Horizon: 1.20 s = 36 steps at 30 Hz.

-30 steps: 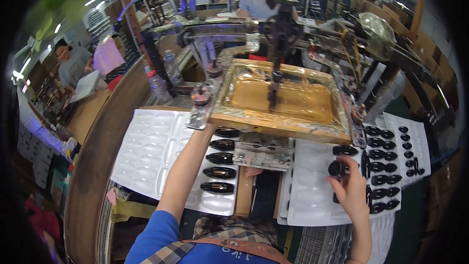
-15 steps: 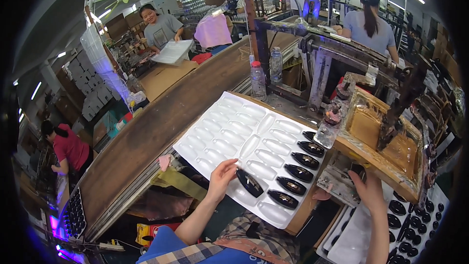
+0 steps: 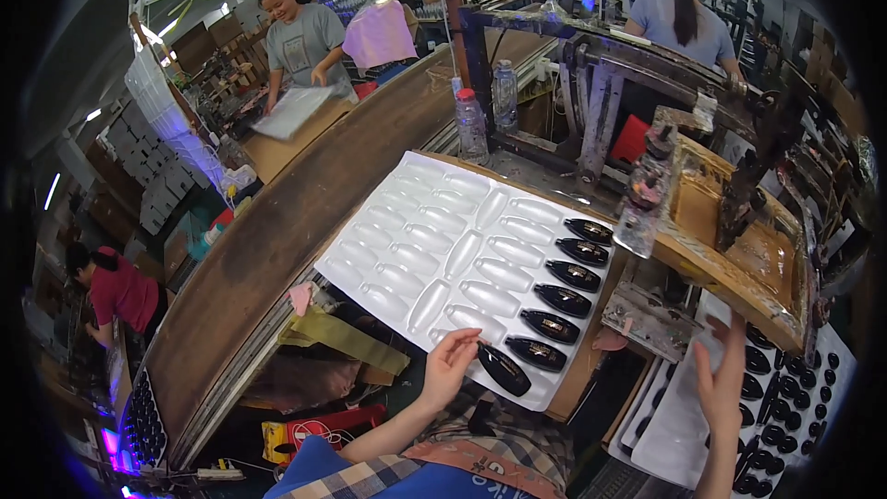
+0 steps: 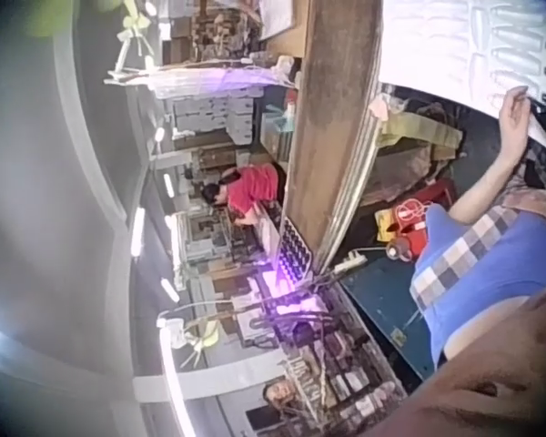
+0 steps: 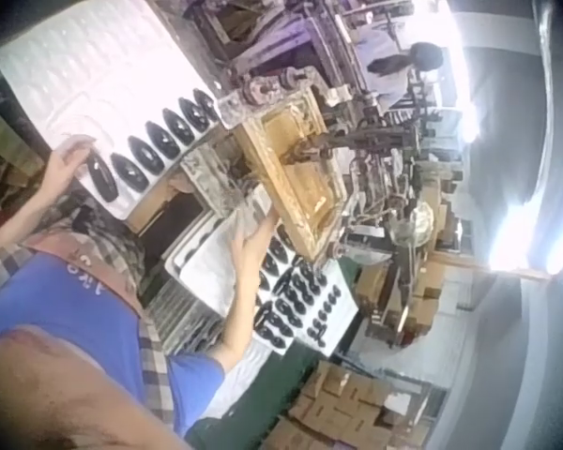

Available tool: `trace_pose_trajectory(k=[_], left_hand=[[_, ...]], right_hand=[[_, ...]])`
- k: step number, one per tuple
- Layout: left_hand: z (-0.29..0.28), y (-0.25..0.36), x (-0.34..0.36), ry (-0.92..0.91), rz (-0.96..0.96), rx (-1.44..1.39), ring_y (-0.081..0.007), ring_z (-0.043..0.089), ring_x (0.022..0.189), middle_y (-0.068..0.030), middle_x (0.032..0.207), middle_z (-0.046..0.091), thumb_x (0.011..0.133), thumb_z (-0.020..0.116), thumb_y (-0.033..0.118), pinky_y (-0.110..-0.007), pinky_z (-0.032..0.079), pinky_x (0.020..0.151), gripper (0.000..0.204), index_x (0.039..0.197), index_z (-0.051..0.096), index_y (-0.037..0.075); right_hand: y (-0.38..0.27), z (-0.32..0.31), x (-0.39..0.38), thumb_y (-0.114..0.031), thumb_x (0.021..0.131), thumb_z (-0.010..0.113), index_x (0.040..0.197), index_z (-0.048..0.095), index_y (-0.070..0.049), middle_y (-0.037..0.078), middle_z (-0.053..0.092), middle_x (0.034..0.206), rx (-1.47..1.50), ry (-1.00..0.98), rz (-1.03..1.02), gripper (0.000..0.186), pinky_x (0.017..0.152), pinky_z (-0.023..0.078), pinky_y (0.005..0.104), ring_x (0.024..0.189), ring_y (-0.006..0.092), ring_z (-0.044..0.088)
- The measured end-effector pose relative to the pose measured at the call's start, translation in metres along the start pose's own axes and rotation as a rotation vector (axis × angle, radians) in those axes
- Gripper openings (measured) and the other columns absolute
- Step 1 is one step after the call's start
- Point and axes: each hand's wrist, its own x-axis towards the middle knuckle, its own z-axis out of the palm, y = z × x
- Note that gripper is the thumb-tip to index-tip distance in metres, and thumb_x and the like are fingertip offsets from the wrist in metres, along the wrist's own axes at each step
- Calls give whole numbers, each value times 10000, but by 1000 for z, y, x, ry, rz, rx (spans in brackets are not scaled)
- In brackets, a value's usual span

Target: The worker places black hair clips into a tray and uses a manual screen-printing machine to apply gold logos to them.

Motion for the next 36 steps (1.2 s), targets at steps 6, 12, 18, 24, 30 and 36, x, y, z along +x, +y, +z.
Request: trace_pose_trajectory(k=[6,12,18,24,30,36], left_hand=[[6,-29,-13,30,-55,-32,-107,509,951,-70,993,538,857,474,4,-200,381,846,215,1067,477,-38],[10,-36,-13,46,-80,-20,-112,510,947,-79,981,539,860,466,1,-207,383,836,188,1042,477,-42],[14,-38,-10,77,24,115,-117,516,934,-88,974,549,866,454,5,-215,387,837,165,1023,479,-41],[11,-39,-11,80,-1,102,-106,518,923,-87,975,560,869,455,17,-212,391,832,155,1010,488,-39],[6,-26,-7,30,54,511,-152,552,853,-107,911,574,820,528,41,-241,431,730,126,932,561,-5],[6,-20,-10,-50,270,753,-255,559,791,-129,857,564,775,569,41,-290,448,672,165,936,585,10]], right_hand=[[-4,-33,-72,-81,809,510,1299,264,-5,188,301,1321,-56,181,241,554,931,333,356,1167,319,376],[7,-48,-133,-126,813,502,1319,260,-56,215,241,1353,-527,-199,713,566,988,255,359,1229,348,284],[26,-63,-150,-103,814,506,1237,363,-4,208,328,1296,-462,-154,595,456,970,279,359,1191,355,325],[41,-70,-155,-60,795,511,1225,384,-19,203,385,1247,-486,-159,620,451,950,304,358,1156,342,372],[48,-72,-160,28,736,521,1223,389,-31,177,393,1241,-462,-140,598,508,946,309,352,1144,328,386],[58,-71,-160,87,684,518,1216,394,-42,164,393,1239,-508,-144,590,562,944,318,349,1137,321,391]])
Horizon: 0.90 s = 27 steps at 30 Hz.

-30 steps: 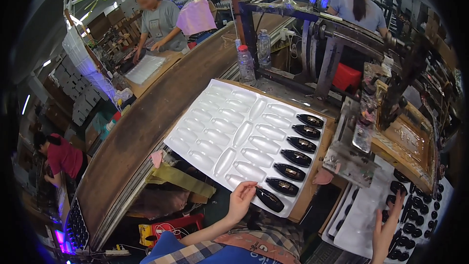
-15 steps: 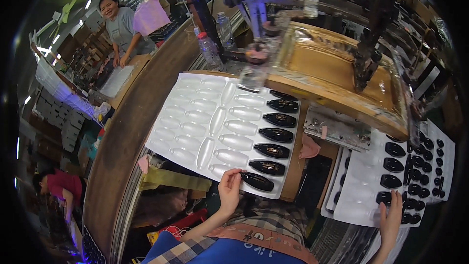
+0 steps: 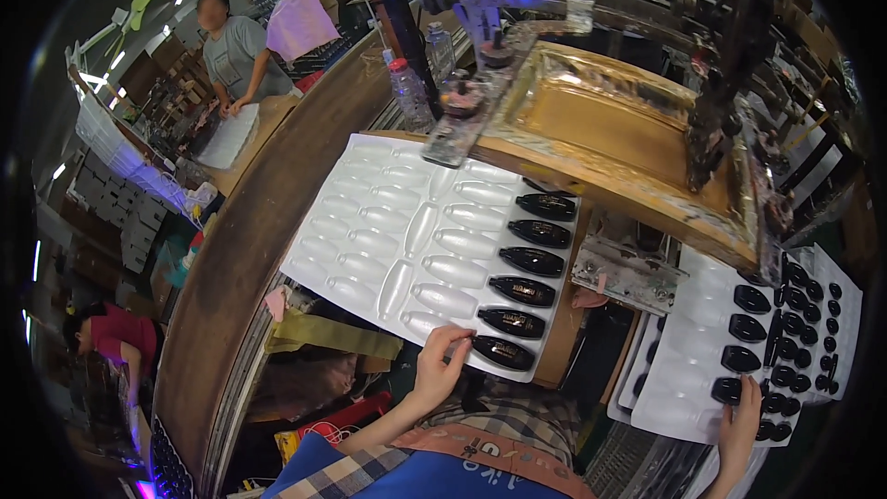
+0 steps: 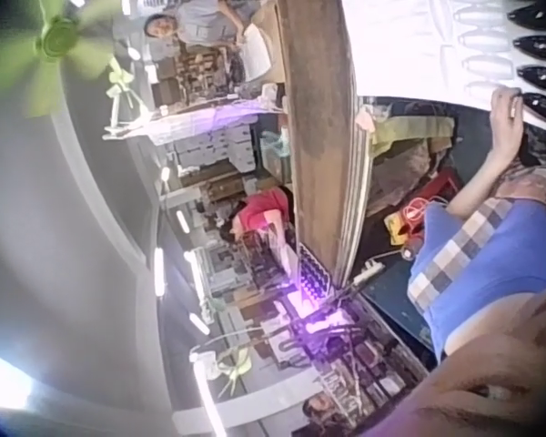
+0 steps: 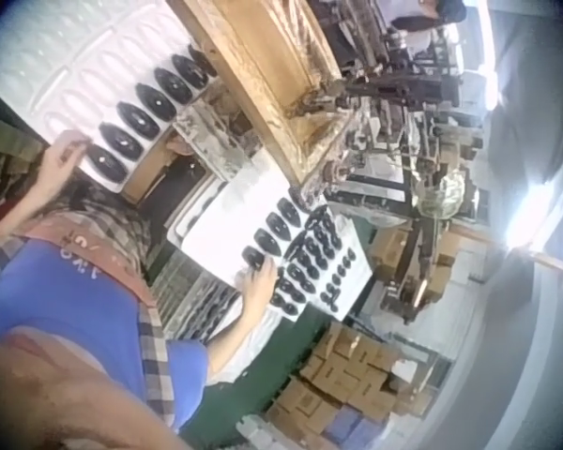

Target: The worker places black hair clips into a tray and uses a manual screen-printing machine to apply gold logos to them.

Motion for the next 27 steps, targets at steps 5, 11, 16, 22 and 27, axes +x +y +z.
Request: trace_pose_trajectory(k=[5,11,16,22,27], left_hand=[[-1,6,-3,-8,49,4,-267,556,800,-119,848,576,756,585,27,-304,451,668,142,895,598,-2],[5,-6,3,-2,200,94,-290,546,799,-133,822,582,723,599,-6,-343,434,712,104,826,591,-6],[0,-2,8,-36,158,140,-270,515,759,-124,804,539,723,586,-29,-320,422,661,113,834,592,-6],[5,-7,8,-96,212,178,-248,518,782,-122,844,533,744,558,-29,-292,427,658,129,865,597,-11],[-3,-5,-1,-105,219,203,-267,515,777,-126,813,537,719,576,-46,-327,420,681,144,856,604,-14]], right_hand=[[1,2,-3,111,652,520,1209,397,-40,162,405,1218,0,4,5,590,938,325,349,1129,324,396],[-4,0,-4,103,640,533,1203,402,-43,170,412,1198,-6,-28,40,596,928,335,354,1108,338,404],[-20,-7,13,73,653,557,1154,426,-46,157,454,1150,16,11,-40,532,895,361,355,1073,336,434],[-18,-12,11,84,643,557,1120,437,-39,156,467,1127,10,0,11,507,875,372,359,1054,331,449],[-22,-15,5,68,627,584,1093,440,-33,154,491,1045,2,-9,56,498,831,390,369,989,329,476]])
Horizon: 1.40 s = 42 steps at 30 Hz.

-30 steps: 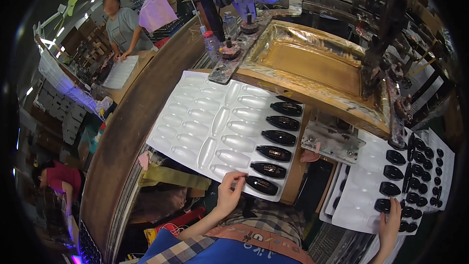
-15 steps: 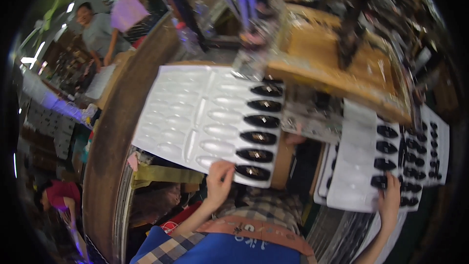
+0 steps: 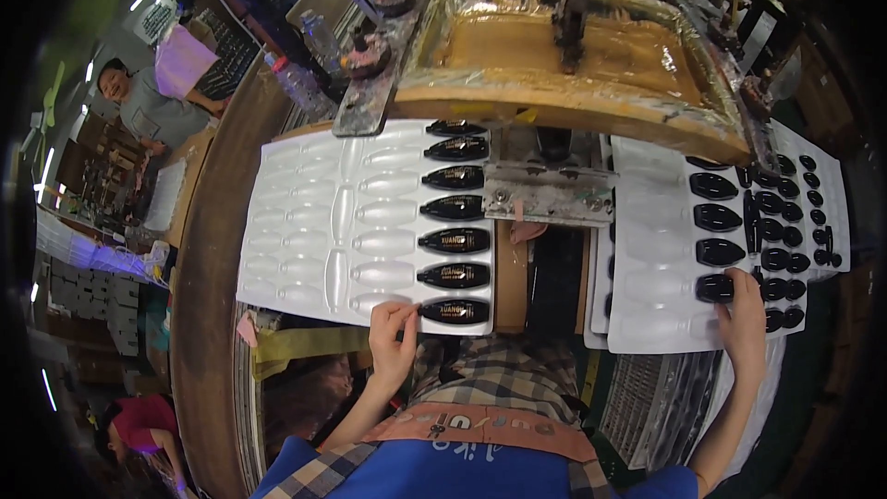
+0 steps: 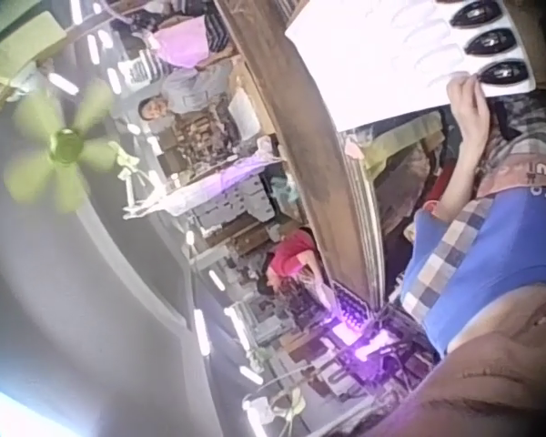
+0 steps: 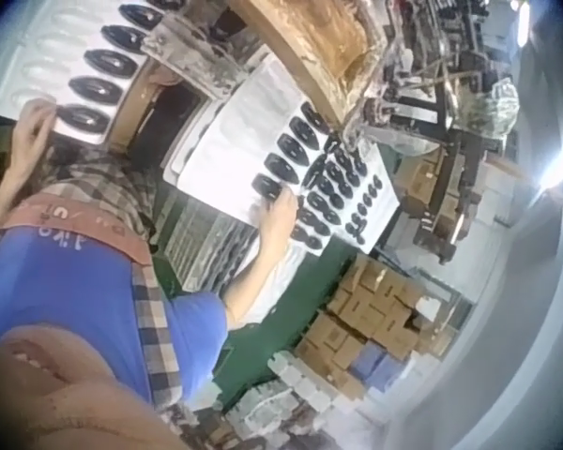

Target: The worker places black hair clips into a tray and uses a manual screen-printing machine to apply gold logos to them.

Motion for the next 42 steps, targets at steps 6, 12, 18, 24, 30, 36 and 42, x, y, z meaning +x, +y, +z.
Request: trace_pose_trajectory(k=[6,12,18,24,30,36,42], left_hand=[[-11,7,32,77,70,10,-255,514,789,-114,824,542,713,574,-54,-321,418,707,196,896,621,-4],[-1,45,110,156,293,-90,-273,522,876,-127,874,568,728,555,-62,-340,413,770,227,938,612,4],[37,93,200,40,447,-252,-297,524,937,-162,963,577,782,530,-8,-332,392,822,198,974,579,-6],[96,55,255,-234,642,8,-250,510,1009,-159,1057,545,864,440,180,-356,380,889,268,1093,497,55],[99,49,295,-199,714,-243,-221,481,1068,-101,1117,534,849,484,180,-365,364,926,289,1129,485,109],[100,54,316,-256,533,-772,-214,485,1063,-85,1122,533,846,490,175,-363,370,925,296,1137,481,119],[73,36,325,-352,276,-1253,-207,490,1058,-69,1127,533,844,496,171,-360,377,923,304,1145,477,128]], right_hand=[[-10,-1,4,65,569,619,978,484,-21,126,486,988,-28,74,-37,440,798,401,358,947,319,479],[-17,-24,0,54,516,650,903,492,-7,127,477,990,-65,196,-21,422,769,401,372,913,320,473],[-39,-39,7,-71,591,690,1002,453,-3,119,527,864,360,287,-26,480,568,419,317,607,244,515],[-56,-45,28,-86,639,665,1038,443,-51,96,521,728,557,78,-69,458,486,394,301,522,199,495],[-75,-44,60,-348,676,673,1130,427,-23,172,419,1157,542,106,-524,610,838,424,369,1051,330,465],[-103,-43,99,-504,671,641,1136,441,-13,218,443,1161,435,-68,-460,705,822,423,387,990,364,494],[-141,-7,139,-505,746,559,1147,458,10,194,494,1134,526,241,-756,661,897,364,366,1057,317,469]])
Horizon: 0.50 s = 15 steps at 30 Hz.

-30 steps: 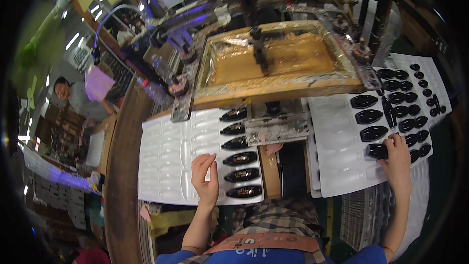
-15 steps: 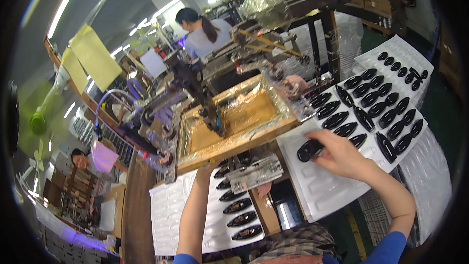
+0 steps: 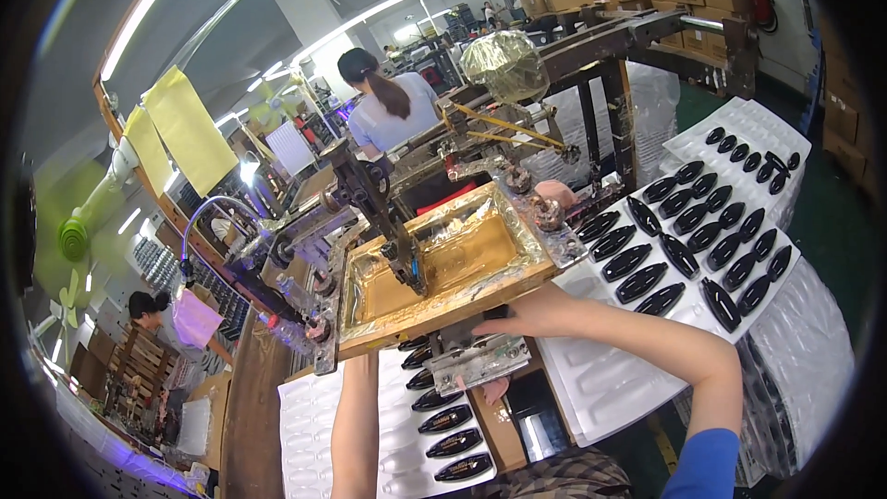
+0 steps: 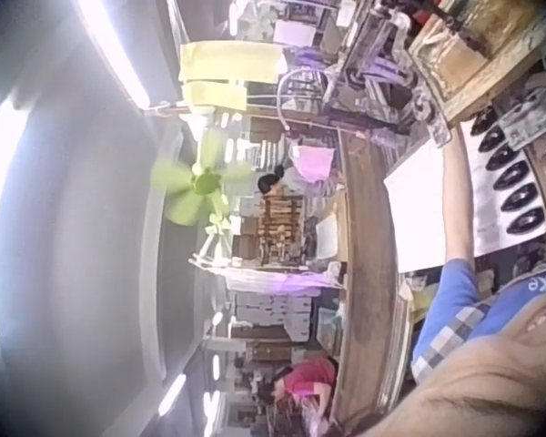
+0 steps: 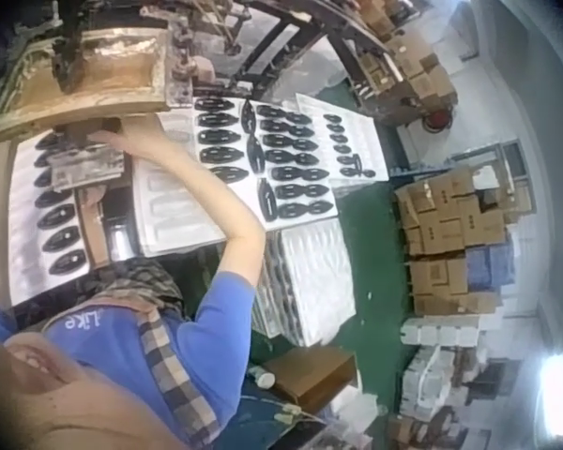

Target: The worker places black hair clips into a tray and uses a manual screen-printing machine to apply gold logos to them.

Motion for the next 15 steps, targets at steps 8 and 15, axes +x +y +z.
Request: trace_pose_trajectory(k=[8,15], left_hand=[[-69,41,-71,648,-184,-76,-174,578,832,-70,942,587,815,534,48,-285,480,743,194,1007,518,23],[-148,21,-99,836,-128,80,-136,549,802,-73,905,567,795,555,8,-221,458,680,212,1005,527,9]], right_hand=[[-12,34,16,-549,744,530,1203,402,20,228,444,1198,175,-333,151,742,953,314,329,1127,346,408],[-16,42,30,-510,775,520,1168,399,59,291,434,1163,66,-258,138,702,955,297,375,1131,379,392]])
